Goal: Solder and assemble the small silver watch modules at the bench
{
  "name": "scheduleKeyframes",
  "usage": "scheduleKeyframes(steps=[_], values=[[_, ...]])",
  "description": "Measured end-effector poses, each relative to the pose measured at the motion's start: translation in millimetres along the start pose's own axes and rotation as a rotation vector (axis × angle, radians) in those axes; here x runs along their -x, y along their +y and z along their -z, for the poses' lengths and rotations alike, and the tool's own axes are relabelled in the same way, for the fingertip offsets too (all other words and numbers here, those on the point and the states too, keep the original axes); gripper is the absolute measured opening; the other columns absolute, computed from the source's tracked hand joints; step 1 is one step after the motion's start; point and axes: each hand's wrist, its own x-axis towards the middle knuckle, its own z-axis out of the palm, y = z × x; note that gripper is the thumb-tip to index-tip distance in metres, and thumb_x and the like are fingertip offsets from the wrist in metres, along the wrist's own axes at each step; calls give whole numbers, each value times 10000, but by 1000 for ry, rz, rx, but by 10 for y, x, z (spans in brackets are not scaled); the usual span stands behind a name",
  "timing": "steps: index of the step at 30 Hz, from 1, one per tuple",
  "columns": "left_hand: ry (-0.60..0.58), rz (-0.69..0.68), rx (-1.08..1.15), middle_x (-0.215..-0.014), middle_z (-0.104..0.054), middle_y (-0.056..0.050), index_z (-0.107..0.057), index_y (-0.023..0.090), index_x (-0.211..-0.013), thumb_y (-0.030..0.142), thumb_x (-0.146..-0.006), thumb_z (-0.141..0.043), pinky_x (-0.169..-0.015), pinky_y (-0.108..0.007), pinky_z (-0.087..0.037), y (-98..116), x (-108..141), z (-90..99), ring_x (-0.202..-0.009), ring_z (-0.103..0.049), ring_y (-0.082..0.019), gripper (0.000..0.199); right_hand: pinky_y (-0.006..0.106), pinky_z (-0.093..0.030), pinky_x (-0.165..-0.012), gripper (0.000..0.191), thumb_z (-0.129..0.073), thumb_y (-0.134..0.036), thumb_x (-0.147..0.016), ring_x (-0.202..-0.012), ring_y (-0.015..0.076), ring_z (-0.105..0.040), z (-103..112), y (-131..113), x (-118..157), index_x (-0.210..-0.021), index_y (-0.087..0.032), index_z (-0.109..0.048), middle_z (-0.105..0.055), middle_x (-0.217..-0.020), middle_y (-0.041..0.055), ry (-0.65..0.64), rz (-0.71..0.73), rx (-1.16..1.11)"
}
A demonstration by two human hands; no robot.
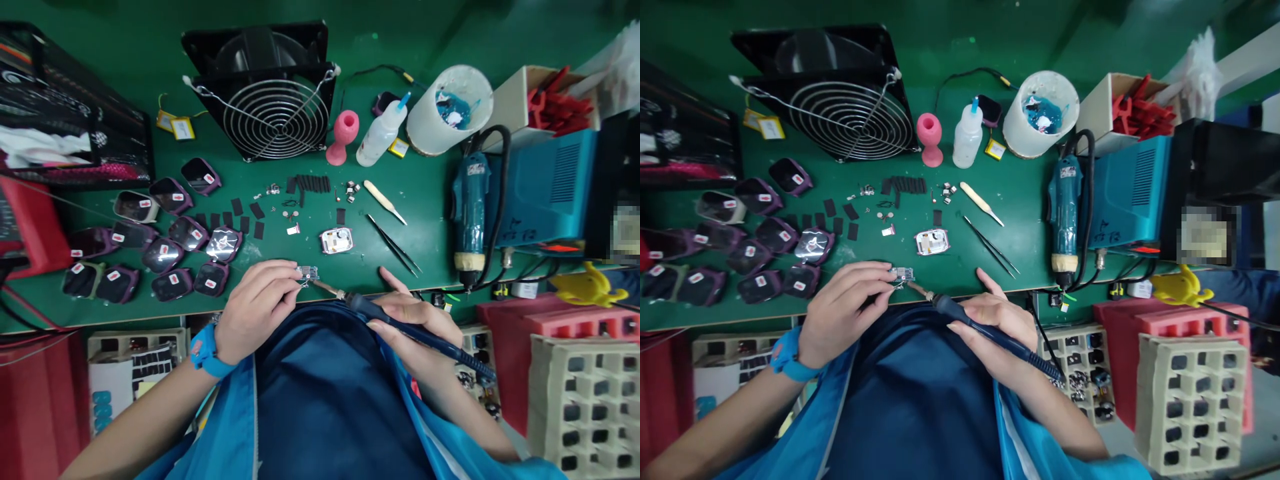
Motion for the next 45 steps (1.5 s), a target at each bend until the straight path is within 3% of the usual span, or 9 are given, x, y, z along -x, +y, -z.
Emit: scheduleKeyframes(steps=[22, 31, 35, 42, 45], values=[[-7, 19, -38, -1038, -766, -47, -664, 197, -970, 32, -910, -647, -960, -369, -596, 19, 14, -15, -1080, -722, -206, 176, 677, -460, -1182, 255, -812, -85, -821, -823, 219, -808, 5, -14, 0, -982, -244, -694, -821, -924, -8, -15, -28, -4], [-106, -6, -114, -964, -768, -21, -632, 194, -928, 104, -964, -594, -848, -357, -574, 55, -109, 144, -936, -722, -194, 103, 676, -502, -1146, 172, -844, -163, -826, -777, 209, -794, 66, -58, -2, -864, -235, -692, -807, -830, -28, 161, -162, -110], [-138, 12, -138, -980, -762, -20, -640, 197, -944, 128, -989, -561, -843, -317, -584, 84, -147, 185, -916, -725, -174, 114, 680, -514, -1136, 185, -851, -137, -813, -785, 212, -795, 79, -53, 7, -855, -225, -693, -805, -835, -25, 189, -156, -140], [-141, 83, -148, -970, -734, -6, -644, 212, -948, 145, -987, -538, -748, -269, -578, 120, -140, 305, -862, -718, -154, 131, 661, -534, -1126, 181, -839, -127, -812, -799, 210, -797, 77, -42, 25, -870, -236, -707, -809, -851, -31, 204, -161, -183], [-69, 131, -244, -975, -721, -23, -643, 224, -974, 152, -976, -583, -810, -323, -567, 84, -116, 385, -909, -705, -191, 94, 650, -543, -1117, 179, -833, -130, -823, -789, 200, -794, 84, -23, 17, -893, -231, -704, -809, -852, -29, 235, -141, -197]])
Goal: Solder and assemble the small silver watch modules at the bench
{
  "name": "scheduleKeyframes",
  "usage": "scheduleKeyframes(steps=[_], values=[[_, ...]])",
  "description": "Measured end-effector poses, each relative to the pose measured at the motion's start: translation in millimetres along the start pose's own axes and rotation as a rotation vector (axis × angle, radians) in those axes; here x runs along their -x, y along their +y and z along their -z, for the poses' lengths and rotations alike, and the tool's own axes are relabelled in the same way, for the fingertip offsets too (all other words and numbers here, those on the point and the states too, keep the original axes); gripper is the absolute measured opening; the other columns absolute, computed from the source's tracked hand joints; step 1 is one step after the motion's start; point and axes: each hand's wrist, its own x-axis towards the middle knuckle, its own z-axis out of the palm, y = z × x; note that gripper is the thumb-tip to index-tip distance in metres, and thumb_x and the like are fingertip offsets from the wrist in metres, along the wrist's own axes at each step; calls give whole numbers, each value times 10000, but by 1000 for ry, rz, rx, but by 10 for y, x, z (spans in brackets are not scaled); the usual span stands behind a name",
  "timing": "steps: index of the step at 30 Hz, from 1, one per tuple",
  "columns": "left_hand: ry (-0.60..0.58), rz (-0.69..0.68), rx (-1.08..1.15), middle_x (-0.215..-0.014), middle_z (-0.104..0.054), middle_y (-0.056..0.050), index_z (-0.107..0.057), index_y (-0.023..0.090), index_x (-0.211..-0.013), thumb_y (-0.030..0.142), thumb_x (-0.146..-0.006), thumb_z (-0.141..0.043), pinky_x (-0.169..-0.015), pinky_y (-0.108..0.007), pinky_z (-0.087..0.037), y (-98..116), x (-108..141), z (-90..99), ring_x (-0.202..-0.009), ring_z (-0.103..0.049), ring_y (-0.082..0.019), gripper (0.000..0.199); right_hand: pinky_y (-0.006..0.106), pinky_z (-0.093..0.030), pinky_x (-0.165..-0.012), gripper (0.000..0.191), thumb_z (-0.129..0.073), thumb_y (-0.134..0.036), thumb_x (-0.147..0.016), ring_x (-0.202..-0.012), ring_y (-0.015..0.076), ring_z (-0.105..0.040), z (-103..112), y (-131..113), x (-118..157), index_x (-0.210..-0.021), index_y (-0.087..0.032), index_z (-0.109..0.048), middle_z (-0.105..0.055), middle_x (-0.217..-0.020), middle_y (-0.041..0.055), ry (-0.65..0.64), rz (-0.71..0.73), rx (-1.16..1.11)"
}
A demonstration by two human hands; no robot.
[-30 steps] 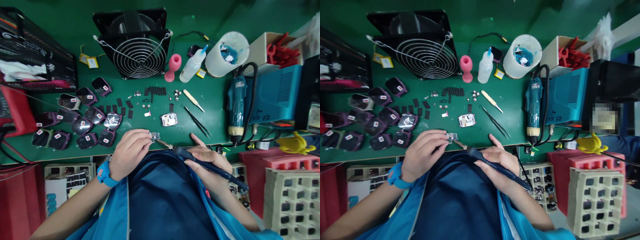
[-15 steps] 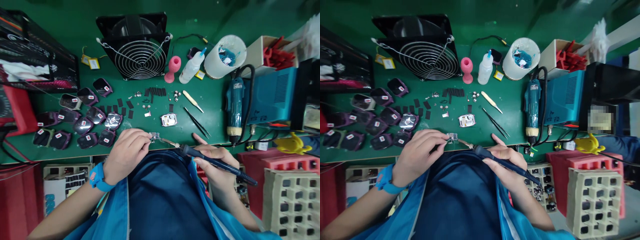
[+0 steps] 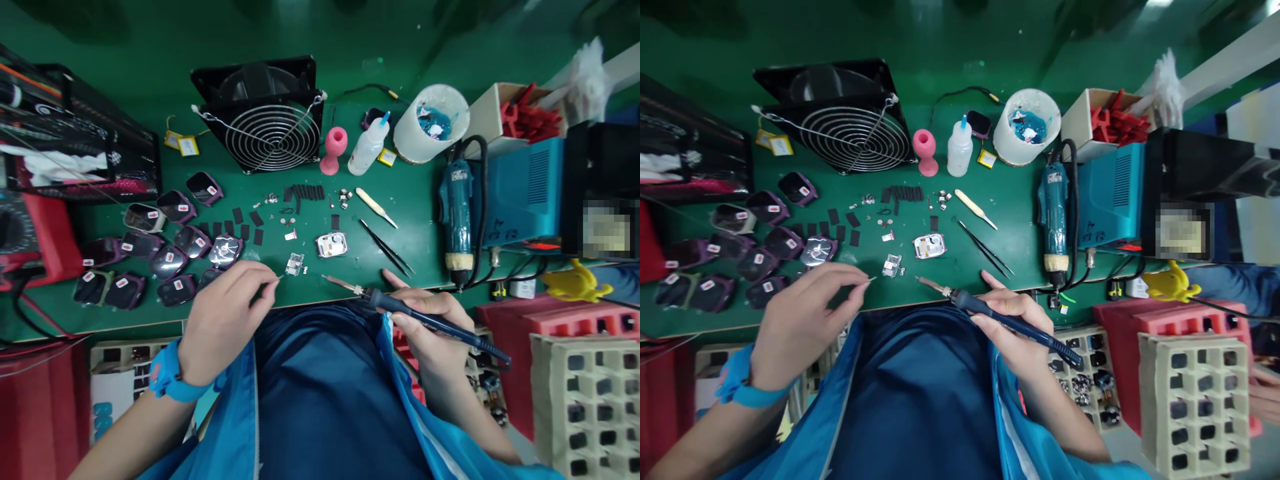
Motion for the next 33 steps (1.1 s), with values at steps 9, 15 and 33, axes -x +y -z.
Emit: scheduleKeyframes(steps=[9, 15, 33], values=[[56, -14, -85, -1180, -736, -98, -620, 193, -1287, 172, -947, -656, -944, -462, -521, 74, 28, -303, -1093, -669, -295, 343, 672, -520, -1110, 166, -790, -172, -867, -730, 193, -777, -15, 78, -21, -915, -259, -657, -790, -811, -36, 88, 38, -6], [-67, -184, 83, -1256, -736, -57, -636, 212, -1228, 31, -940, -581, -1138, -488, -477, 12, 38, -290, -1270, -635, -253, 344, 675, -492, -1140, 181, -804, -166, -849, -733, 182, -777, 31, 59, -34, -881, -255, -649, -790, -799, -42, 119, 20, 5], [91, -198, 20, -1034, -781, -27, -679, 211, -1043, 140, -930, -720, -906, -396, -512, -11, 125, -342, -1013, -697, -221, 140, 663, -475, -1173, 258, -791, -61, -827, -807, 194, -793, -81, 67, 18, -977, -237, -676, -806, -897, -19, -239, 126, 159]])
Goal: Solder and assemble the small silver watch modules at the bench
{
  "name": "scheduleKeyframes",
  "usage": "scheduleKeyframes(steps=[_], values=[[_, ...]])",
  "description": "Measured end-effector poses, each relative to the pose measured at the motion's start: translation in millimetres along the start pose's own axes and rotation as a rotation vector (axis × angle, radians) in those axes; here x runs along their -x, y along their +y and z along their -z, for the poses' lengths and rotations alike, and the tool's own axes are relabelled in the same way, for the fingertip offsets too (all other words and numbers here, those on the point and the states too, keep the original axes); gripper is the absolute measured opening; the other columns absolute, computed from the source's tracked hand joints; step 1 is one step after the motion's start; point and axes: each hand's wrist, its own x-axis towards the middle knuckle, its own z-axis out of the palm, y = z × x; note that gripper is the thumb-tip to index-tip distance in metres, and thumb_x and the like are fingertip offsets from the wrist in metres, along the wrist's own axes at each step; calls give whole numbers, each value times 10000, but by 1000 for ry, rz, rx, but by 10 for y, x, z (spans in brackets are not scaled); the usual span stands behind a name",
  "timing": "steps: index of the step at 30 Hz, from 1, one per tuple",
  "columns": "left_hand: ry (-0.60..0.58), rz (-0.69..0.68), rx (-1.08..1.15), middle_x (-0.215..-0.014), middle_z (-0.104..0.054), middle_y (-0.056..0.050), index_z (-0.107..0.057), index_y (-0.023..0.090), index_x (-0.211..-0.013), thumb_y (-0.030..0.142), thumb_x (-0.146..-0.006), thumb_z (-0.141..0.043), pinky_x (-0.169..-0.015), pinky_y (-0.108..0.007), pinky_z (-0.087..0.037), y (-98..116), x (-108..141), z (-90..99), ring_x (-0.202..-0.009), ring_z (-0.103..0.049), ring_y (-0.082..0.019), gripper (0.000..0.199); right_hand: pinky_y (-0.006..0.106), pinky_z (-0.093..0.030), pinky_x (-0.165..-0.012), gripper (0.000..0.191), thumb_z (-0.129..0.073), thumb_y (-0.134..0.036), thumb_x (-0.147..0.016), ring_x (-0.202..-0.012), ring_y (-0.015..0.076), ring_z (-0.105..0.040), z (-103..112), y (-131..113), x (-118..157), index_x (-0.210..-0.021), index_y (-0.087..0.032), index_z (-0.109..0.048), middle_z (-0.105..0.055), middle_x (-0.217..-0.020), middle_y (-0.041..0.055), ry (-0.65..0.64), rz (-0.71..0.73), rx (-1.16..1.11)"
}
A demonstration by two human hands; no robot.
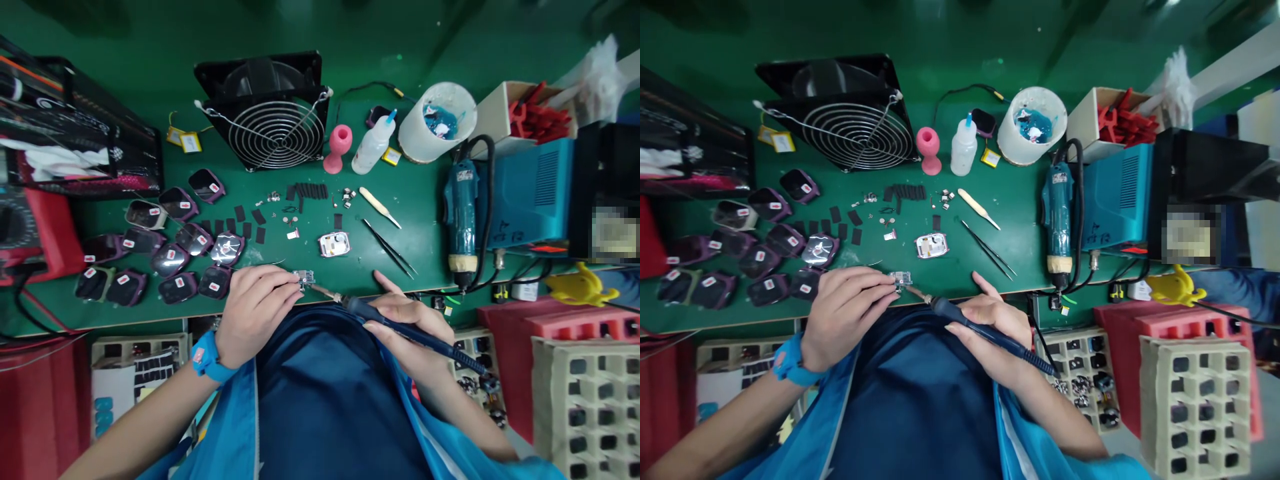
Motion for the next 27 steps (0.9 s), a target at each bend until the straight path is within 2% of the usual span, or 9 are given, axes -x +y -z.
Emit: scheduleKeyframes(steps=[20, 27], values=[[17, 37, -12, -1034, -780, -19, -669, 207, -979, 144, -946, -699, -870, -404, -479, 31, 19, -44, -1037, -702, -229, 77, 670, -488, -1158, 226, -807, -101, -827, -781, 213, -808, -36, -39, -41, -958, -237, -682, -820, -891, -5, -9, 32, 31], [35, 42, -12, -1031, -779, -26, -672, 204, -981, 133, -932, -716, -864, -409, -474, 38, 26, -54, -1044, -706, -240, 97, 665, -488, -1161, 228, -803, -94, -835, -806, 209, -806, -24, -36, -21, -962, -237, -678, -817, -900, -6, -5, -7, 35]])
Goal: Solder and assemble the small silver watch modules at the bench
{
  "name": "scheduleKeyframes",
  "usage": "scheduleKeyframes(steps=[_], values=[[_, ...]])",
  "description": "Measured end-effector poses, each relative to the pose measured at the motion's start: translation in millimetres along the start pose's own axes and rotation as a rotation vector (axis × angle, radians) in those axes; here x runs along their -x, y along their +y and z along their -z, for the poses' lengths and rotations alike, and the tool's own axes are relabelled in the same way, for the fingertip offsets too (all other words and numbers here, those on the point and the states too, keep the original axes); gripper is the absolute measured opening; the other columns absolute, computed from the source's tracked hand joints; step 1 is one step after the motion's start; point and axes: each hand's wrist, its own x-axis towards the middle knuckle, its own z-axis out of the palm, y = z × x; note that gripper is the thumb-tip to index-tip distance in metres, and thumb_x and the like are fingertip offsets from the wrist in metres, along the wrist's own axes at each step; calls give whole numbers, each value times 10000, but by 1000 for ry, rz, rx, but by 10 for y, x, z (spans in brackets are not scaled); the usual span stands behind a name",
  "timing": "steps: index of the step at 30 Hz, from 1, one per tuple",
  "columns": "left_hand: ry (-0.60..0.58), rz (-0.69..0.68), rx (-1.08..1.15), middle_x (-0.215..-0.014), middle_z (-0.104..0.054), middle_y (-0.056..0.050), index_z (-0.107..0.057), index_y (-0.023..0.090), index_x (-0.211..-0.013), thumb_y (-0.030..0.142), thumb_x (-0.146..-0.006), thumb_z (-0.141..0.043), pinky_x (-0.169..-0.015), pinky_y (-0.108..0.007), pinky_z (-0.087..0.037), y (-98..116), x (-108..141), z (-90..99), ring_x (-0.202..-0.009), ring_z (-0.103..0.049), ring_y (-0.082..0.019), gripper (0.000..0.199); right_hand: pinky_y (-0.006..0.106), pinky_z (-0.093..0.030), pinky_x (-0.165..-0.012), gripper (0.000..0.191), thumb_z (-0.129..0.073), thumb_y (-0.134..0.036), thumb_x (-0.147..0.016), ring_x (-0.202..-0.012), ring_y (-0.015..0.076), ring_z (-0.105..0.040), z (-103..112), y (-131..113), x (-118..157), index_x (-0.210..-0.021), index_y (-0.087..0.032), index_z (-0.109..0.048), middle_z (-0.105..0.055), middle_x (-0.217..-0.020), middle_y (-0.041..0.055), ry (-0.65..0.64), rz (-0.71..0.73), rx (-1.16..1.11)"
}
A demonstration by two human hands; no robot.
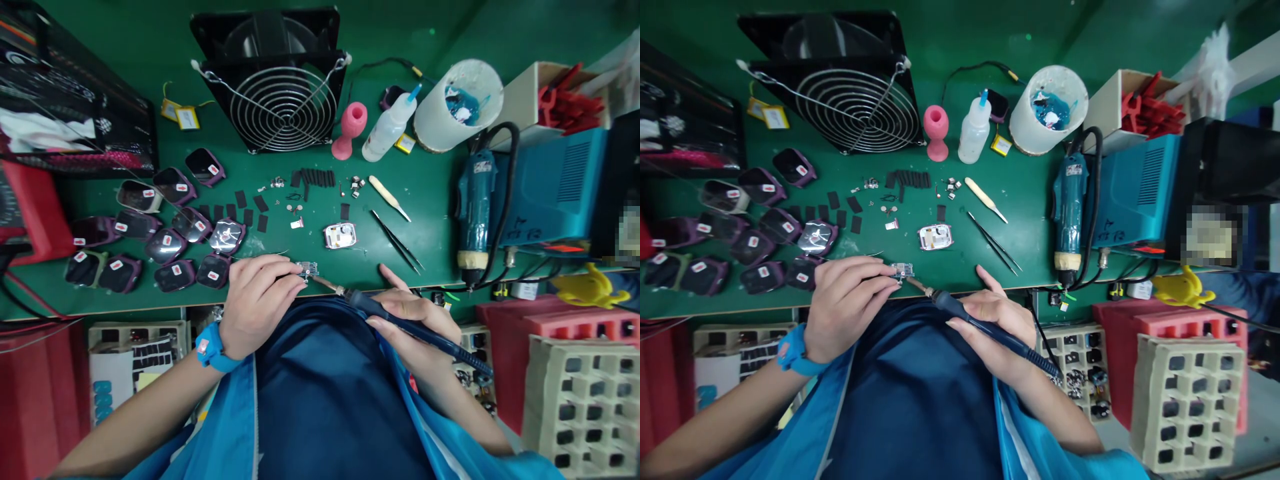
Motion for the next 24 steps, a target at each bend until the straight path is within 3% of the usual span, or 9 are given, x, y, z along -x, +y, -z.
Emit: scheduleKeyframes(steps=[24], values=[[0, -23, -22, -1023, -788, -14, -673, 214, -961, 148, -942, -711, -850, -402, -470, -6, 5, 11, -1045, -721, -237, 79, 670, -489, -1154, 196, -805, -129, -849, -786, 208, -806, 5, 19, 13, -949, -235, -674, -819, -887, -6, 7, 5, 0]])
